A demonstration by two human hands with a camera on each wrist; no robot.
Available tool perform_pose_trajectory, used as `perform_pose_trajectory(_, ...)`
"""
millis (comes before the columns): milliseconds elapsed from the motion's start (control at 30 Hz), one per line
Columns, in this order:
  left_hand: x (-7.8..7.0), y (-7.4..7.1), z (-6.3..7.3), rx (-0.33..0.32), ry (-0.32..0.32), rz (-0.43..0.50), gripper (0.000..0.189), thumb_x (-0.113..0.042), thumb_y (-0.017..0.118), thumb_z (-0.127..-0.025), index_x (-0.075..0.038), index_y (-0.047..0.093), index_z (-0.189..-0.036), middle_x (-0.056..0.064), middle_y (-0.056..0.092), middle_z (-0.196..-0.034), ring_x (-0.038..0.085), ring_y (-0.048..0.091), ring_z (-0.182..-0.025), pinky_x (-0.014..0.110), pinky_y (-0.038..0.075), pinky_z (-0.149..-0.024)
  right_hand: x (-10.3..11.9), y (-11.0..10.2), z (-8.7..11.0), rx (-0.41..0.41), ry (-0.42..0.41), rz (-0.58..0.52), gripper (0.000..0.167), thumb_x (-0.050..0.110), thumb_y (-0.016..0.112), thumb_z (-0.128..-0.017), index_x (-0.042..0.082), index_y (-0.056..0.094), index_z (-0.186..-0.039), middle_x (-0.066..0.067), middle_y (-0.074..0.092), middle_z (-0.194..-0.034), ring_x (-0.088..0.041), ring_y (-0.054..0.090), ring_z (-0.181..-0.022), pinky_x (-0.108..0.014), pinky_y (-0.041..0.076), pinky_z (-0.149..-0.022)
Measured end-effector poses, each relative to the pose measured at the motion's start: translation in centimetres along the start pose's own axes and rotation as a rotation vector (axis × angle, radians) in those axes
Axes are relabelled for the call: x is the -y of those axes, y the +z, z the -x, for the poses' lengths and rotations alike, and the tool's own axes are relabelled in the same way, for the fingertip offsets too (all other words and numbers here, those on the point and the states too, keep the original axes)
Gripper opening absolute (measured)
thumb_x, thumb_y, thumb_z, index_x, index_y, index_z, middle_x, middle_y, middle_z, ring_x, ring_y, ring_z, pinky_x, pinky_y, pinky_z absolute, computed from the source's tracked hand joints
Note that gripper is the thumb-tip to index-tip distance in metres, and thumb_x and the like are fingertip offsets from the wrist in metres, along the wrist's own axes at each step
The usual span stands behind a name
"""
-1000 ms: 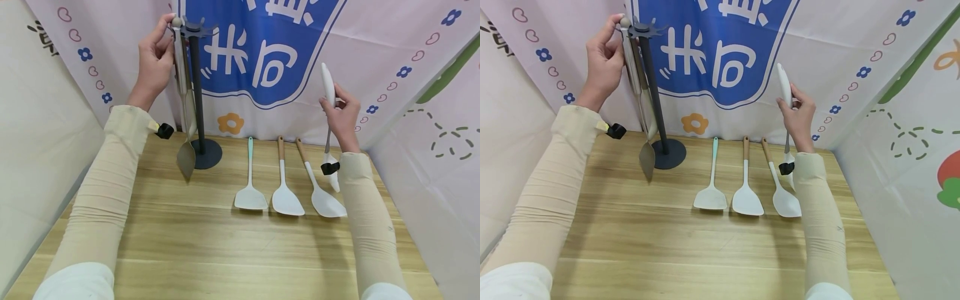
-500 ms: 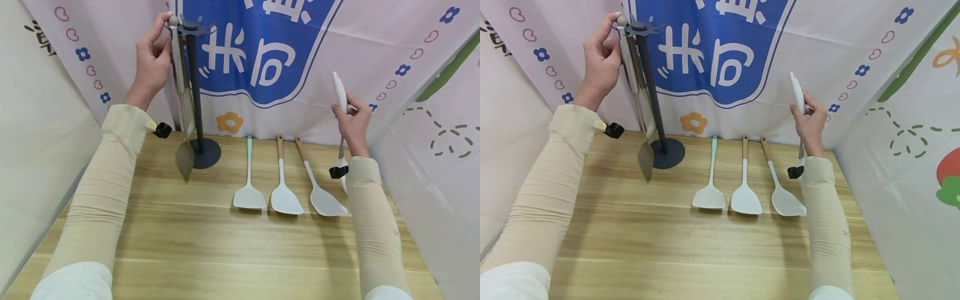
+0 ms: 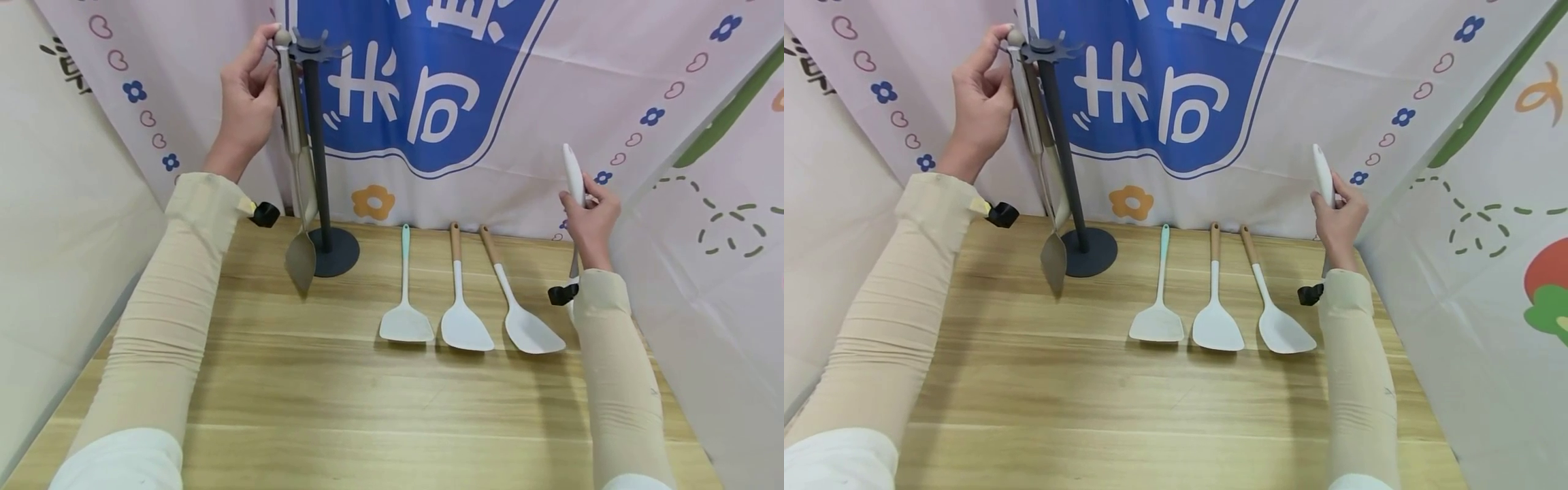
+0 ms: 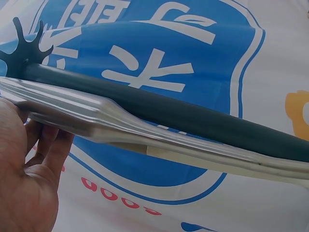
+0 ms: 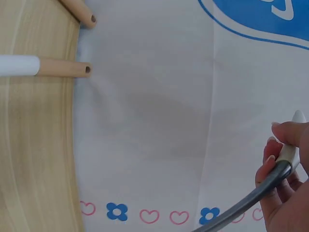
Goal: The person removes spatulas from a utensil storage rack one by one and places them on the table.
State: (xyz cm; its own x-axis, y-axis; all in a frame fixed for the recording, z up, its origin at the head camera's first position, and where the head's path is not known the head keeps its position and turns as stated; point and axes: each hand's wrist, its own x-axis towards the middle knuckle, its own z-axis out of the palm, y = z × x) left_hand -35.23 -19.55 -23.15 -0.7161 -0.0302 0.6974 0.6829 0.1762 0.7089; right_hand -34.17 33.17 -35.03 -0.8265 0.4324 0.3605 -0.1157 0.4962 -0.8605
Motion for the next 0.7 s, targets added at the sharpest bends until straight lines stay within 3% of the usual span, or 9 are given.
perform_pose_trajectory(67, 0.1, 0.0, 0.0, 0.006, 0.005, 0.023, 0.039, -0.005, 0.049, -0.106, -0.015, 0.059, -0.142, -0.003, 0.075, -0.088, 0.013, 0.039, -0.053, 0.022, 0.033, -0.058, -0.7, -0.2, 0.0, -0.011, 0.017, 0.014, 0.049, 0.020, 0.072, -0.095, 0.032, 0.058, -0.140, -0.004, 0.059, -0.141, -0.003, 0.060, -0.090, -0.012, 0.052, -0.075)
perform_pose_trajectory(200, 0.3, -0.1, -0.1, 0.005, 0.009, 0.018, 0.040, -0.006, 0.049, -0.106, -0.015, 0.058, -0.143, -0.003, 0.074, -0.084, 0.013, 0.038, -0.053, 0.022, 0.032, -0.058, -1.6, -0.6, 0.2, -0.028, 0.025, 0.025, 0.048, 0.019, 0.072, -0.095, 0.034, 0.059, -0.138, 0.001, 0.060, -0.142, -0.010, 0.059, -0.110, -0.022, 0.053, -0.089)
perform_pose_trajectory(267, 0.3, -0.1, 0.0, 0.001, 0.000, 0.000, 0.040, -0.007, 0.049, -0.106, -0.016, 0.058, -0.143, -0.003, 0.067, -0.073, 0.013, 0.036, -0.053, 0.022, 0.031, -0.057, -1.9, -0.7, 0.3, -0.027, 0.038, 0.020, 0.049, 0.018, 0.071, -0.095, 0.034, 0.058, -0.139, 0.002, 0.059, -0.143, -0.013, 0.057, -0.116, -0.027, 0.052, -0.095)
perform_pose_trajectory(333, 0.1, 0.0, 0.0, -0.003, -0.013, 0.002, 0.040, -0.007, 0.049, -0.106, -0.017, 0.058, -0.143, -0.003, 0.069, -0.077, 0.013, 0.036, -0.053, 0.022, 0.031, -0.057, -2.1, -0.9, 0.5, -0.026, 0.049, 0.022, 0.049, 0.019, 0.071, -0.096, 0.034, 0.057, -0.140, 0.002, 0.058, -0.144, -0.015, 0.056, -0.121, -0.030, 0.052, -0.100)
perform_pose_trajectory(500, 0.3, -0.1, 0.0, 0.005, 0.009, 0.017, 0.040, -0.006, 0.049, -0.106, -0.015, 0.058, -0.143, -0.001, 0.074, -0.084, 0.013, 0.035, -0.051, 0.022, 0.031, -0.056, -2.5, -1.3, 0.6, -0.025, 0.084, 0.031, 0.050, 0.020, 0.070, -0.096, 0.037, 0.055, -0.141, 0.002, 0.057, -0.146, -0.013, 0.058, -0.116, -0.026, 0.052, -0.098)
perform_pose_trajectory(700, 0.6, -0.1, 0.0, 0.012, 0.029, 0.004, 0.040, -0.008, 0.049, -0.106, -0.016, 0.058, -0.144, -0.002, 0.060, -0.067, 0.013, 0.035, -0.052, 0.023, 0.034, -0.058, -3.4, -1.6, 0.5, -0.037, 0.085, 0.028, 0.049, 0.018, 0.070, -0.096, 0.038, 0.056, -0.139, 0.001, 0.060, -0.142, -0.008, 0.060, -0.108, -0.018, 0.051, -0.086)
